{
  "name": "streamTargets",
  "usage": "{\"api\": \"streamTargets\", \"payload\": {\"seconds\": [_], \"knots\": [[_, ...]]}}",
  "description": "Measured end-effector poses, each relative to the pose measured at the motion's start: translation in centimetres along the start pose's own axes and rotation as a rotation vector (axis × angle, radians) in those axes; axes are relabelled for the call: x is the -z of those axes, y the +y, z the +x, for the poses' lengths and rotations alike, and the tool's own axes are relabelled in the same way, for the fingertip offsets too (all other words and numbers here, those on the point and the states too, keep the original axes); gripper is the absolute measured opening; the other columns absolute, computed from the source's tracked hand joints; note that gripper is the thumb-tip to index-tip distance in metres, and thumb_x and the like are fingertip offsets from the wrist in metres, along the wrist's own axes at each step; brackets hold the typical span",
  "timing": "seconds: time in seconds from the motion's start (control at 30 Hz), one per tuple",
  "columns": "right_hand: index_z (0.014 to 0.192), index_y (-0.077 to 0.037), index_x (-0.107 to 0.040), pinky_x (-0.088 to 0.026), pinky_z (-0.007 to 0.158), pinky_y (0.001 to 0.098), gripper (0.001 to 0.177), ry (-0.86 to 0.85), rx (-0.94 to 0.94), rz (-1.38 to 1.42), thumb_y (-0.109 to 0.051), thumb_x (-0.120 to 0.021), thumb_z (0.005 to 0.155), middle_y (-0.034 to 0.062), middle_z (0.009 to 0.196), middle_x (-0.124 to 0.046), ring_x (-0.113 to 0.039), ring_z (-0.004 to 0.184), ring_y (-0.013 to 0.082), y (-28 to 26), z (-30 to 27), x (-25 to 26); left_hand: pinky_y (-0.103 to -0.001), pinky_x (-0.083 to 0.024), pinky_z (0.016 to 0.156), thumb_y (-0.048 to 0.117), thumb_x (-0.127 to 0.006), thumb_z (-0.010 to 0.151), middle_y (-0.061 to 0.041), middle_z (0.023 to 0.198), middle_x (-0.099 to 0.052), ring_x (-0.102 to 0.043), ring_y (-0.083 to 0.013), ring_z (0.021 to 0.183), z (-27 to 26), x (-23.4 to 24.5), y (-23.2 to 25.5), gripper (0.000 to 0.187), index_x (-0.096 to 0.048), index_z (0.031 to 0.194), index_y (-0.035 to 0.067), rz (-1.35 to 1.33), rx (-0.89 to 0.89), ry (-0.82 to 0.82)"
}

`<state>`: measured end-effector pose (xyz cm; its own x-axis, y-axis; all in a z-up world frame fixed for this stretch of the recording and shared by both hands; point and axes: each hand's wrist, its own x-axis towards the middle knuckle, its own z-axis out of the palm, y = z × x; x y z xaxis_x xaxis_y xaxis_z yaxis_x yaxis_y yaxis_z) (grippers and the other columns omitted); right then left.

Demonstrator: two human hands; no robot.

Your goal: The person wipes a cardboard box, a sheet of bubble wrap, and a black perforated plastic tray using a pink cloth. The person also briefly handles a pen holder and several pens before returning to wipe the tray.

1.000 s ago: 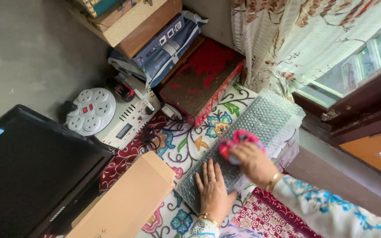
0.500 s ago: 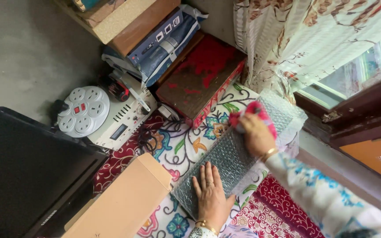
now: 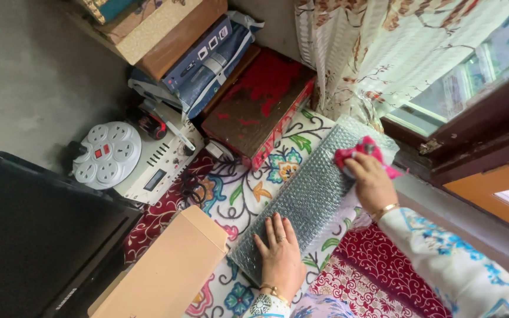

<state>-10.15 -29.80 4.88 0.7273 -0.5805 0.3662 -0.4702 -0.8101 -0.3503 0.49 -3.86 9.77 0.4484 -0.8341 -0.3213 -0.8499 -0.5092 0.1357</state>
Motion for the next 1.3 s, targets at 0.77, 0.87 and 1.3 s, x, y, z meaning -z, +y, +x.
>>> {"api": "streamTargets", "payload": {"seconds": [0.77, 0.87, 1.3], "knots": [[0.127, -0.007, -0.065, -0.047, 0.107, 0.0456, 0.054, -0.007, 0.315, 0.319, 0.008, -0.063, 0.076, 0.0177, 0.139, -0.058, -0.054, 0.129, 0.0389, -19.1, -8.0, 5.7, -0.048, -0.054, 0.09, 0.014, -0.056, 0.094, -0.027, 0.116, -0.07, -0.067, -0.0449, 0.109, -4.9, 1.4, -7.6, 0.038, -0.06, 0.13, 0.003, -0.984, -0.269, 0.213], [0.126, -0.008, -0.066, -0.047, 0.107, 0.0458, 0.06, -0.024, 0.399, 0.166, 0.01, -0.062, 0.07, 0.0173, 0.138, -0.059, -0.055, 0.127, 0.0396, -17.3, -5.9, 3.7, -0.051, -0.052, 0.09, 0.012, -0.063, 0.085, -0.027, 0.118, -0.067, -0.065, -0.0453, 0.109, -7.0, 3.4, -7.2, 0.057, -0.047, 0.139, 0.006, -0.847, -0.124, 0.106], [0.131, -0.011, -0.069, -0.05, 0.099, 0.0438, 0.063, -0.137, 0.429, 0.403, 0.01, -0.059, 0.073, 0.0191, 0.132, -0.057, -0.058, 0.116, 0.0376, -22.2, -8.9, 2.5, -0.033, -0.051, 0.096, 0.003, -0.07, 0.075, -0.008, 0.118, -0.069, -0.065, -0.0175, 0.11, -4.9, -4.8, -11.8, 0.058, -0.06, 0.132, 0.004, -1.493, -0.037, -0.01]]}}
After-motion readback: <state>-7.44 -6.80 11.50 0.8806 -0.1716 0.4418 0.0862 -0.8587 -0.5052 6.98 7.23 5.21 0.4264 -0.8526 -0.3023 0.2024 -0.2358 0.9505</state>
